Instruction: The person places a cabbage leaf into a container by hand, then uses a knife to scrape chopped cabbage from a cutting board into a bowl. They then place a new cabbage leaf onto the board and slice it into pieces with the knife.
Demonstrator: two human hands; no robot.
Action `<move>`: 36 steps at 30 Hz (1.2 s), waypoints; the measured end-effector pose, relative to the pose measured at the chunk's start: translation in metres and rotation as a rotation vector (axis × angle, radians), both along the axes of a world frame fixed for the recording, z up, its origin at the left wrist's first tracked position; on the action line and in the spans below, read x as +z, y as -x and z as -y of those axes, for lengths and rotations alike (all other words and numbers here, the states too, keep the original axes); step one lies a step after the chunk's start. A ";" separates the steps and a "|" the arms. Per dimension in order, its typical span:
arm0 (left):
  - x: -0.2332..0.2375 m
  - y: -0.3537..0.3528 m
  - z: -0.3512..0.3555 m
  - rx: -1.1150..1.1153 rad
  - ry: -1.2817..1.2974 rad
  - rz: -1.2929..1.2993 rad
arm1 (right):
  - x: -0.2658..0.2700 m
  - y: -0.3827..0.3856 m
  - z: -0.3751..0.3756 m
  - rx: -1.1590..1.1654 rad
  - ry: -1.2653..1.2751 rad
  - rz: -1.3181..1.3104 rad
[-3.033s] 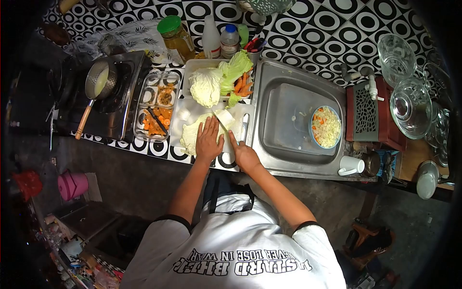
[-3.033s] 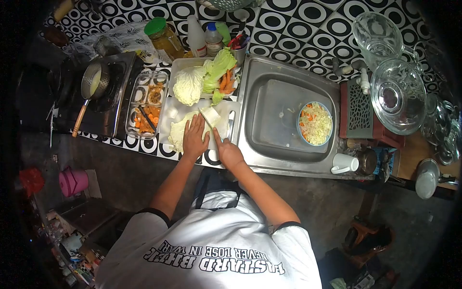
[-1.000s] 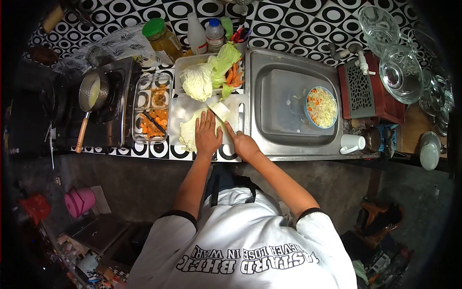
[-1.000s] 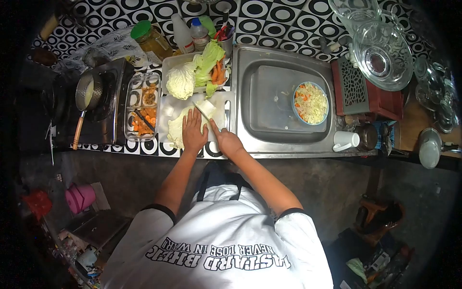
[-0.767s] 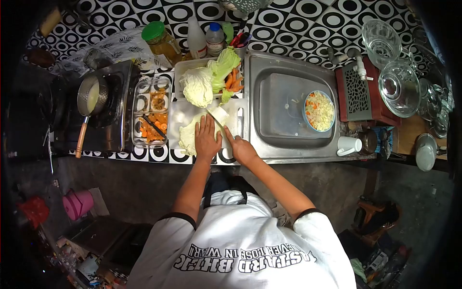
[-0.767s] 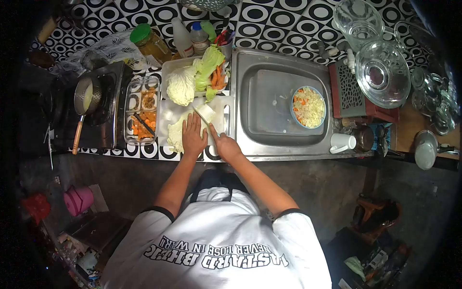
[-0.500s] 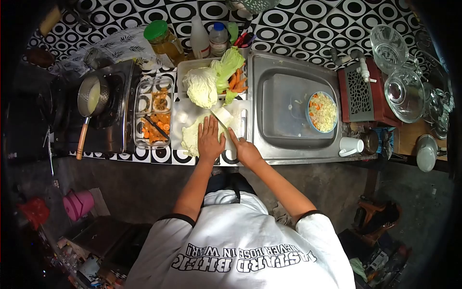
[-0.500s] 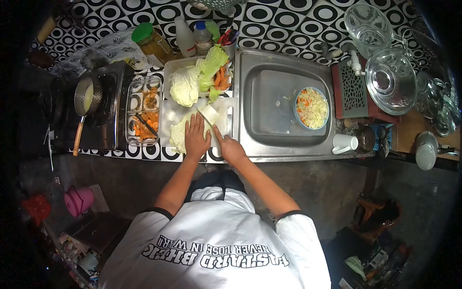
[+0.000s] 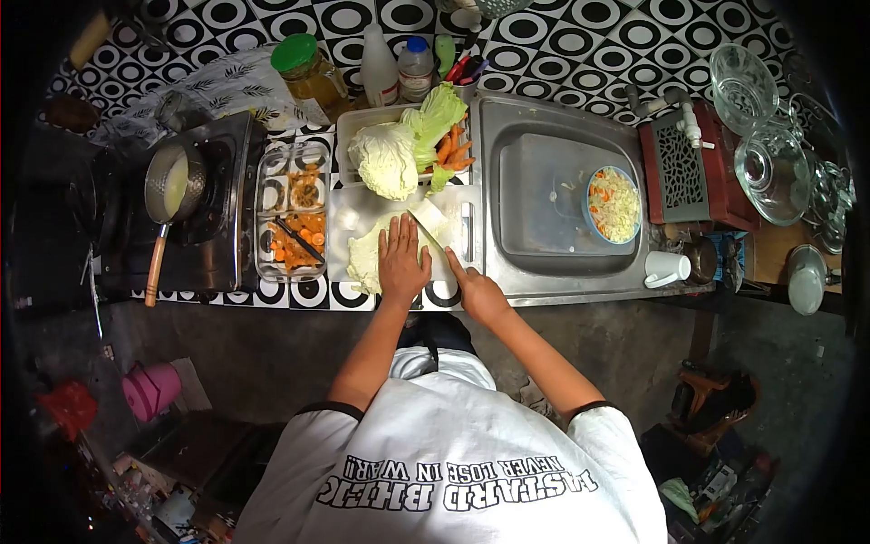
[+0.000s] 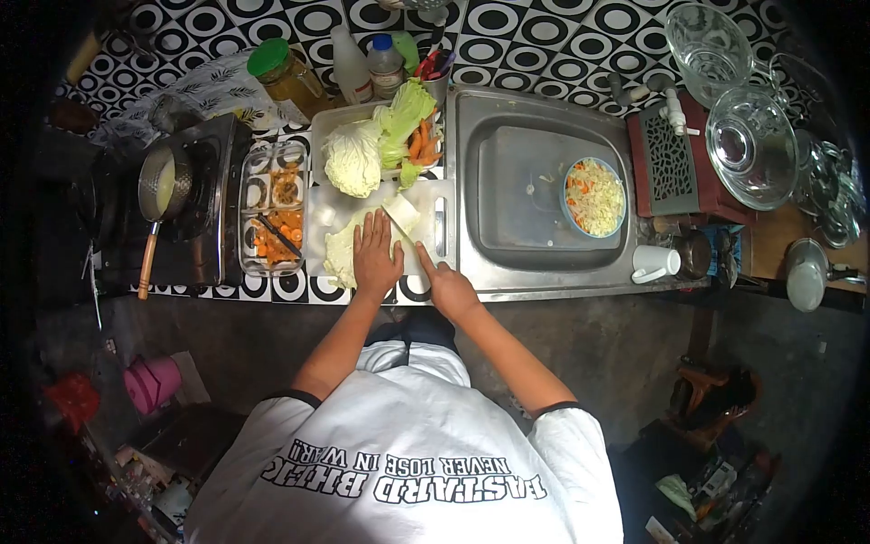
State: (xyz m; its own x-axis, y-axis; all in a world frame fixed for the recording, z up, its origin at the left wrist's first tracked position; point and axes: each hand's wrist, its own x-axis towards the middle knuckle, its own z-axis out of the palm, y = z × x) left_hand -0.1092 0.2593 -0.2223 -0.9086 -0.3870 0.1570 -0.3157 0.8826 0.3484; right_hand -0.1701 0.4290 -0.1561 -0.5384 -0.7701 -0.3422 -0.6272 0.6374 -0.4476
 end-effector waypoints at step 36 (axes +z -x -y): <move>-0.001 -0.003 0.001 -0.020 0.027 -0.102 | 0.021 -0.045 -0.059 -0.049 -0.058 -0.097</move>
State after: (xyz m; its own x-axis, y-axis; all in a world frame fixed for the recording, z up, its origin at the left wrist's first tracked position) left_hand -0.1063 0.2586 -0.2231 -0.8950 -0.3634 0.2587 -0.2622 0.8977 0.3541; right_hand -0.1250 0.4885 -0.1352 -0.6079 -0.7224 -0.3297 -0.6332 0.6915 -0.3477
